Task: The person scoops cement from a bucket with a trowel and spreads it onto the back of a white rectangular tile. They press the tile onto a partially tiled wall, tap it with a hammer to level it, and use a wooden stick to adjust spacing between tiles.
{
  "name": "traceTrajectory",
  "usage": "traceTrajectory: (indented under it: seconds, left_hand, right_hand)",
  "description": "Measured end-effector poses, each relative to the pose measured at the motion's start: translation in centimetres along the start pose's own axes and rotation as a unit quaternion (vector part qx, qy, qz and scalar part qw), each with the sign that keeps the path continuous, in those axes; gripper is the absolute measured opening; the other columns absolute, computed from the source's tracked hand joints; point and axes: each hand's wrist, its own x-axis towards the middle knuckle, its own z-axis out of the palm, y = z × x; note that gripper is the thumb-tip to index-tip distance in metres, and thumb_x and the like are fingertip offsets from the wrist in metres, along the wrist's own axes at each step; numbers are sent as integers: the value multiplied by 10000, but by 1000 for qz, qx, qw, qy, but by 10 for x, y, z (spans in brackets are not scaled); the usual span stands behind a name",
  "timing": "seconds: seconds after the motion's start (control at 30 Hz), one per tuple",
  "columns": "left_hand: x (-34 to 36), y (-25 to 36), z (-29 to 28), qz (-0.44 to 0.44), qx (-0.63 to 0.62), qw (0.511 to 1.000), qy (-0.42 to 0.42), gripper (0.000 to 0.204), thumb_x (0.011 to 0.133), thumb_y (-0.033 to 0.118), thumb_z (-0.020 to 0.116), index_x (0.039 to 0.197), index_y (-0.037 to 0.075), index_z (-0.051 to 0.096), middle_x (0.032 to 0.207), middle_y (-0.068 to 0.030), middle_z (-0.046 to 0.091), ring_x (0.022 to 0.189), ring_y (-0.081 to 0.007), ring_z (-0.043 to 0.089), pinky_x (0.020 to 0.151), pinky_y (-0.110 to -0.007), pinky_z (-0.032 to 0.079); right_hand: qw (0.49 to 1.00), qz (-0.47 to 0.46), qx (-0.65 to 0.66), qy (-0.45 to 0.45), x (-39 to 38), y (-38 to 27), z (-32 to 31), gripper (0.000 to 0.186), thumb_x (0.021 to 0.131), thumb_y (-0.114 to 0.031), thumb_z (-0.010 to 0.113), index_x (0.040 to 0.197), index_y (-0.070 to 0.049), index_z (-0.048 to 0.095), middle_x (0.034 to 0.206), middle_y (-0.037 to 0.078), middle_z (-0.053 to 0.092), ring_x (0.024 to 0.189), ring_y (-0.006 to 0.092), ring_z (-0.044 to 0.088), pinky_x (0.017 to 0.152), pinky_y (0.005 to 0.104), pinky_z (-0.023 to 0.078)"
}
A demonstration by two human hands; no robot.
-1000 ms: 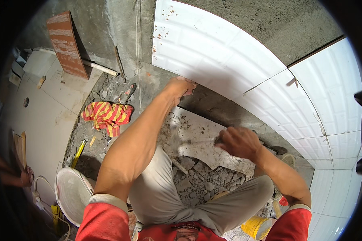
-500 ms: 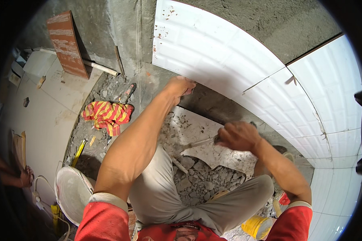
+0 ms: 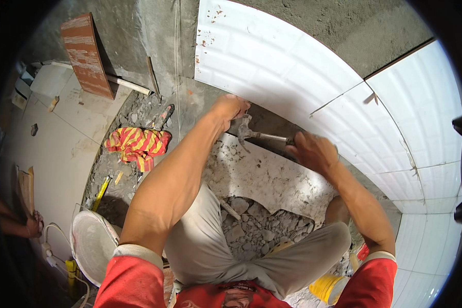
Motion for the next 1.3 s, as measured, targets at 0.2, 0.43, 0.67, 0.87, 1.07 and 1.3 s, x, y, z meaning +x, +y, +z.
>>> traceTrajectory:
  seconds: [0.2,0.43,0.67,0.87,1.07,1.3]
  left_hand:
    - [-1,-3,3,16,-36,999,5,126,853,-91,671,899,24,693,868,-51,676,699,-135,569,638,-269,458]
    - [-4,2,4,0,-25,999,22,112,870,-88,674,907,17,692,860,-61,671,703,-147,575,648,-290,485]
    - [-8,5,6,-17,9,999,35,86,872,-55,701,909,19,678,838,-64,663,694,-149,576,656,-294,506]
    - [-11,10,8,-49,-26,998,32,91,897,-26,693,941,51,670,866,-40,647,758,-147,579,728,-317,529]
    - [-17,13,10,-56,-8,998,27,63,924,19,690,954,65,661,946,-25,640,808,-146,580,818,-324,538]
    - [-19,16,14,-52,9,997,57,51,927,27,689,953,69,680,873,-16,630,792,-137,579,779,-312,544]
  right_hand:
    - [976,-216,9,-33,-8,-4,1,466,1000,-483,590,867,-38,555,845,147,652,749,359,690,597,471,547]
    - [999,-37,12,-12,0,-2,-3,451,991,-486,595,918,-41,590,816,159,656,752,369,698,615,480,551]
    - [1000,13,19,0,-2,-3,2,450,1007,-483,575,918,-42,565,814,166,650,695,358,678,603,473,549]
    - [979,-204,-11,12,-5,0,-1,459,1002,-472,594,882,-30,568,803,164,662,686,359,694,577,461,550]
    - [999,-41,11,-22,-1,6,0,472,1003,-498,579,910,-35,592,817,164,671,703,377,696,599,476,552]
    - [999,-24,30,6,6,9,1,492,1016,-517,549,941,-32,589,794,173,661,693,388,685,590,482,543]
